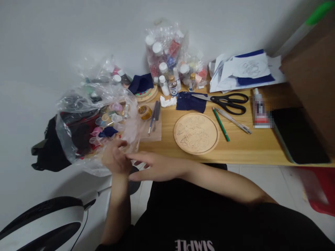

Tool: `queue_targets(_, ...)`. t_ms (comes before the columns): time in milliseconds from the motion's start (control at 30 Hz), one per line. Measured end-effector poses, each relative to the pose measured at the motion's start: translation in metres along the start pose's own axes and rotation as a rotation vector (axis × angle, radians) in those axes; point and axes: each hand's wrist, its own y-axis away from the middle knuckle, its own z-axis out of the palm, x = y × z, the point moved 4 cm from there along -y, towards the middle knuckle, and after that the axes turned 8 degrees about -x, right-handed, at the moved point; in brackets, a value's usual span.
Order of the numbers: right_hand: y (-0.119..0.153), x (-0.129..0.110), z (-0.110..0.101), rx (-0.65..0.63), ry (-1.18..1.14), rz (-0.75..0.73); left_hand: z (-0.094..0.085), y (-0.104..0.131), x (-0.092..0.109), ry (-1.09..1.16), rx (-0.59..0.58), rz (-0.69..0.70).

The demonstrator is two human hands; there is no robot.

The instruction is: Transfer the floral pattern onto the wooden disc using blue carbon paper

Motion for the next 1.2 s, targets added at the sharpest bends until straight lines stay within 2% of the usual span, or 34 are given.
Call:
queue_targets(67,0.031,0.005,-0.028,0.012,-0.222,0.069,0.005,-0.014,0.006,-0.068,0.064,0.025)
queue_targets(100,0.046,0.005,-0.045,0.089,-0.283,0.062,0.008,-0.021,0.012,-0.093,0.078,0.051)
queue_targets(167,0.078,0.010,-0.087,0.397,-0.235,0.124,0.015,-0.032,0.033,-0.127,0.089,0.165)
queue_targets(233,0.106,0.016,-0.126,0.724,-0.024,0.198,0.027,-0.041,0.061,-0.102,-0.020,0.285)
queue_targets(300,0.124,0.024,-0.153,0.878,0.266,0.309,0.042,-0.048,0.092,-0.077,-0.226,0.389)
queue_targets(367,0.130,0.035,-0.169,0.833,0.532,0.475,0.062,-0.052,0.116,-0.139,-0.560,0.368)
queue_targets(433,0.130,0.047,-0.176,0.681,0.722,0.646,0.078,-0.052,0.130,-0.256,-0.852,0.316)
queue_targets(500,0.130,0.055,-0.178,0.561,0.830,0.769,0.086,-0.052,0.135,-0.340,-0.987,0.253)
queue_targets(533,0.131,0.058,-0.179,0.532,0.860,0.810,0.089,-0.052,0.135,-0.365,-1.017,0.229)
queue_targets(633,0.133,0.063,-0.179,0.524,0.855,0.864,0.094,-0.053,0.131,-0.407,-1.052,0.179)
queue_targets(867,0.135,0.069,-0.175,0.521,0.799,0.755,0.099,-0.059,0.127,-0.467,-1.099,0.130)
queue_targets(933,0.135,0.070,-0.174,0.518,0.812,0.738,0.100,-0.066,0.128,-0.441,-1.063,0.139)
queue_targets(1100,0.134,0.072,-0.174,0.537,0.803,0.752,0.111,-0.102,0.138,-0.246,-0.847,0.214)
queue_targets(1200,0.134,0.069,-0.174,0.629,0.724,0.673,0.127,-0.117,0.145,-0.111,-0.822,0.388)
